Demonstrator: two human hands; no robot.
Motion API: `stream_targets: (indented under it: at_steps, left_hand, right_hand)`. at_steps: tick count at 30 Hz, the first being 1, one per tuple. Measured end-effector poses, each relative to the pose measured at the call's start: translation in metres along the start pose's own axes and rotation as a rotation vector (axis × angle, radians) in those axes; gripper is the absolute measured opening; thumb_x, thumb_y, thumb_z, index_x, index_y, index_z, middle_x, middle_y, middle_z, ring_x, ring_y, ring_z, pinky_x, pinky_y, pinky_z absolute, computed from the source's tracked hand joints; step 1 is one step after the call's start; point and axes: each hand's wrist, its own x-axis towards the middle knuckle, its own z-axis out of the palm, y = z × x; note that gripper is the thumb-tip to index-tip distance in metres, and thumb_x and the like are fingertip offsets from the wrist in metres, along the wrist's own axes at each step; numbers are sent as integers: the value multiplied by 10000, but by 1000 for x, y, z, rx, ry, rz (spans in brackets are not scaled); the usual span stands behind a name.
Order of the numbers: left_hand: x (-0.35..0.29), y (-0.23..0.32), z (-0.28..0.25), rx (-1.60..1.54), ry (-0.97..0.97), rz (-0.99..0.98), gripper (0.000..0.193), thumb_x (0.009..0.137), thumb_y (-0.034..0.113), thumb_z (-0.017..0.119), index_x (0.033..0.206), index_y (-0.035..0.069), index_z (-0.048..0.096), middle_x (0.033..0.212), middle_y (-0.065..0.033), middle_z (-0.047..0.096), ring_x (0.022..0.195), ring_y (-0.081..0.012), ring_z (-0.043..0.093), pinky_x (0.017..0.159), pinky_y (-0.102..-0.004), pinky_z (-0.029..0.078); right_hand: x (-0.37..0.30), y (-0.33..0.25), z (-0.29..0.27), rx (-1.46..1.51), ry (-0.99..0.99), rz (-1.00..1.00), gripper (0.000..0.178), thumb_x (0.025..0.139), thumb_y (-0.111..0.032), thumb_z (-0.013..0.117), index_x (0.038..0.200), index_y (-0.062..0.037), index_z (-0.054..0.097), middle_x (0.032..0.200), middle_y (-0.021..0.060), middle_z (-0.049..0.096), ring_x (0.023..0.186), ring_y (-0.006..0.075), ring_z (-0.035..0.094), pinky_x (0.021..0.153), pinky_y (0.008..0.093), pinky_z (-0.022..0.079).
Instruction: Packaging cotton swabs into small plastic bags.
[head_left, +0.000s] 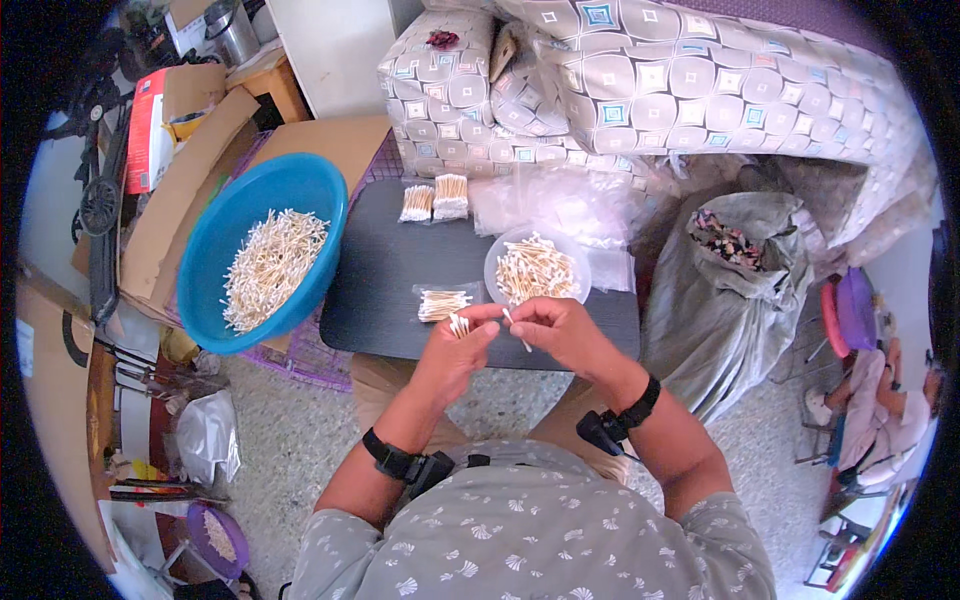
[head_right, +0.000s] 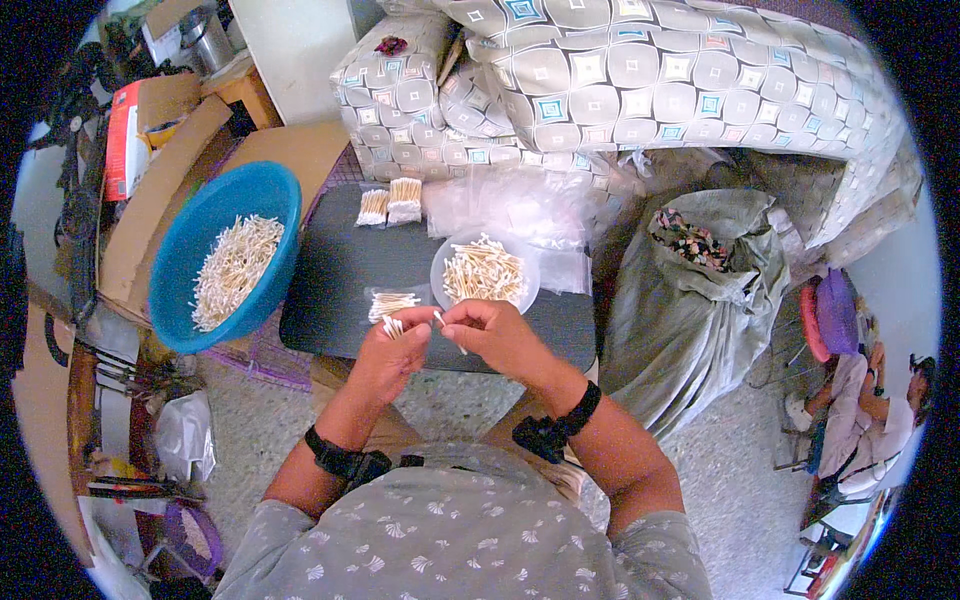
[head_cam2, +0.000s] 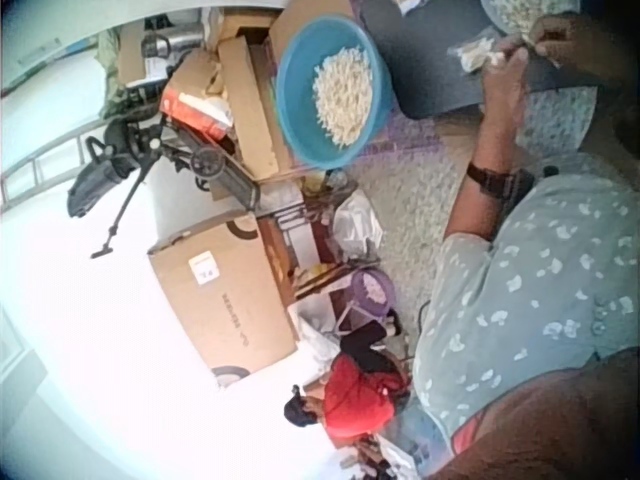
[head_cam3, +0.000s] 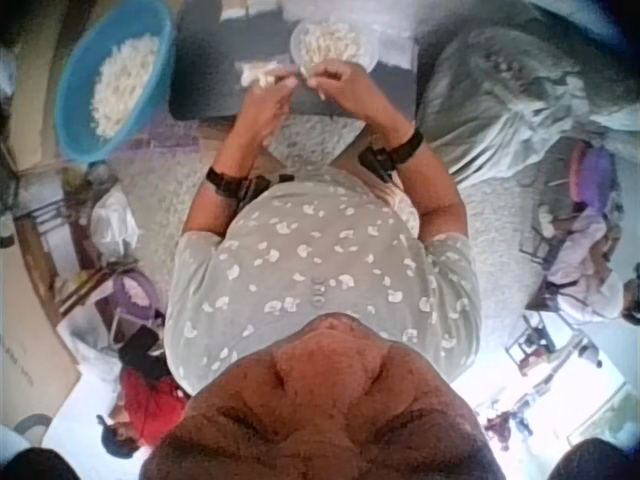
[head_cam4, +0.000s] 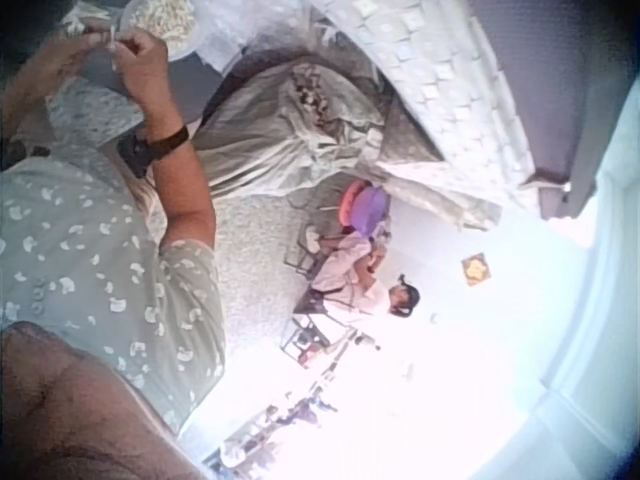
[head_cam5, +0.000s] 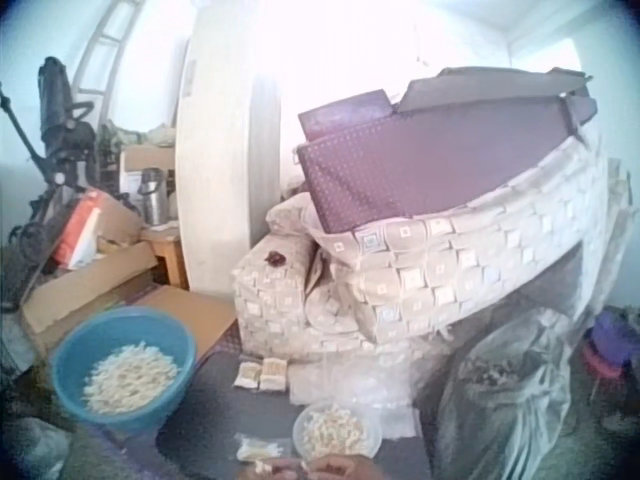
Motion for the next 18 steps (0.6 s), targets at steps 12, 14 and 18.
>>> stream_targets:
  at_steps: [12, 14, 18]
  left_hand:
    - [-2, -6, -3, 15, -18, 22, 168, 840, 158, 666, 956, 47, 617, 629, 51, 502, 452, -28, 357, 399, -200, 256]
    - [-3, -6, -3, 24, -13, 26, 168, 843, 152, 661, 965, 46, 615, 624, 51, 496, 449, -29, 353, 399, -202, 256]
    - [-5, -6, -1, 71, -23, 25, 177, 842, 141, 658, 983, 44, 613, 631, 56, 485, 459, -28, 340, 404, -201, 251]
  right_hand:
    - [-20, 11, 14, 298, -126, 126, 157, 861, -188, 630, 855, -31, 632, 713, -42, 553, 647, 48, 472, 570, 222, 404]
    - [-22, 13, 14, 297, -85, 121, 149, 857, -182, 633, 865, -33, 629, 714, -33, 562, 651, 48, 476, 570, 224, 409]
    - [-24, 17, 12, 165, -48, 93, 122, 859, -145, 631, 839, -25, 614, 736, -21, 569, 661, 43, 488, 581, 210, 406]
